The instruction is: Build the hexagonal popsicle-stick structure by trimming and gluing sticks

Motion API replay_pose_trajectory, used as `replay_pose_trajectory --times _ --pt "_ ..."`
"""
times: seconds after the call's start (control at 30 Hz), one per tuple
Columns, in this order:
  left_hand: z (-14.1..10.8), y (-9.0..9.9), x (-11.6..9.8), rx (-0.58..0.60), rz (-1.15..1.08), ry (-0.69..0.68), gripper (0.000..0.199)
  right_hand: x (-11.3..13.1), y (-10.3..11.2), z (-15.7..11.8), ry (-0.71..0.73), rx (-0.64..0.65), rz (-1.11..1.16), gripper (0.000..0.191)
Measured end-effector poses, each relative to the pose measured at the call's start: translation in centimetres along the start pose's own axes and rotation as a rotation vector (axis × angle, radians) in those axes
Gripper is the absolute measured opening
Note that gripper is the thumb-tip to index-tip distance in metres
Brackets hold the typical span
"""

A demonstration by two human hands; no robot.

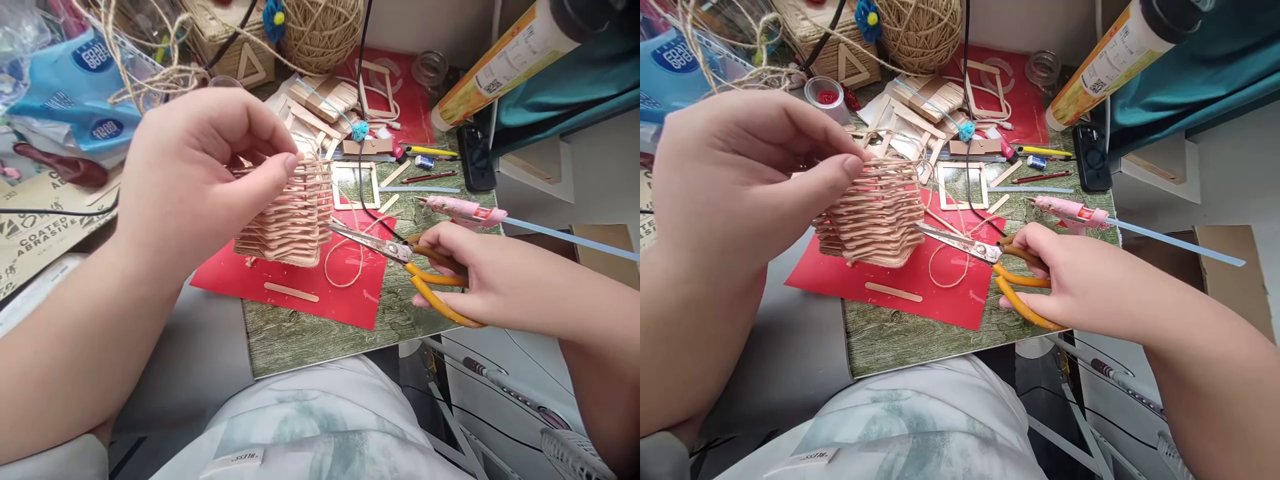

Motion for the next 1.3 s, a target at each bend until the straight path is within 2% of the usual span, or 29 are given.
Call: replay_pose_trajectory --times 0.07,0.13,0.27,0.4,0.47,0.53,0.63,0.73,0.9,1.17,1.3 --pt "-0.1 0.0 0.0 0.013 0.022 -0.041 0.007 -0.2 -0.6 -0.4 -0.052 0.144 -0.021 0.046" --pt "-0.4 0.0 -0.1 0.025 0.033 -0.071 0.007 -0.4 -1.7 -1.0 -0.075 0.173 -0.043 0.041" --pt "-0.7 -0.2 -0.2 0.031 0.036 -0.105 0.008 -1.8 -4.6 -1.9 -0.016 0.119 -0.097 0.035" --pt "-0.9 -0.5 -0.2 -0.005 -0.001 -0.108 0.012 -2.4 -6.3 -2.6 0.065 -0.043 -0.170 0.037" --pt "-0.9 -0.5 -0.4 -0.004 -0.033 -0.130 0.013 -0.7 -6.7 -2.7 0.155 -0.182 -0.209 0.030" --pt "-0.9 -0.5 -0.6 0.025 -0.038 -0.131 0.011 2.2 -7.3 -2.5 0.246 -0.333 -0.202 0.013" --pt "-0.9 -0.4 -0.8 0.082 -0.015 -0.079 0.011 7.4 -9.7 -1.3 0.364 -0.334 -0.117 0.016" --pt "-0.9 -0.2 -0.8 0.103 -0.012 -0.064 0.011 10.5 -12.3 0.5 0.320 -0.322 -0.083 0.015" --pt "-0.9 -0.2 -0.6 0.106 -0.014 -0.081 0.011 11.3 -13.8 1.5 0.240 -0.224 -0.016 0.012" --pt "-0.9 -0.3 -0.4 0.116 -0.022 -0.075 0.012 12.1 -15.1 1.4 0.277 -0.226 -0.011 0.011" --pt "-0.9 -0.3 -0.4 0.119 -0.030 -0.070 0.012 11.5 -13.5 0.4 0.407 -0.299 0.044 0.017"
Point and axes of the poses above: each hand's wrist, its own z-axis towards the middle knuckle, its own y-axis out of the back of the hand, x = y × z, the point moved 2 cm from there along z, towards the middle knuckle, and after that the axes turned 9 degrees about -x, right-handed, at the moved point
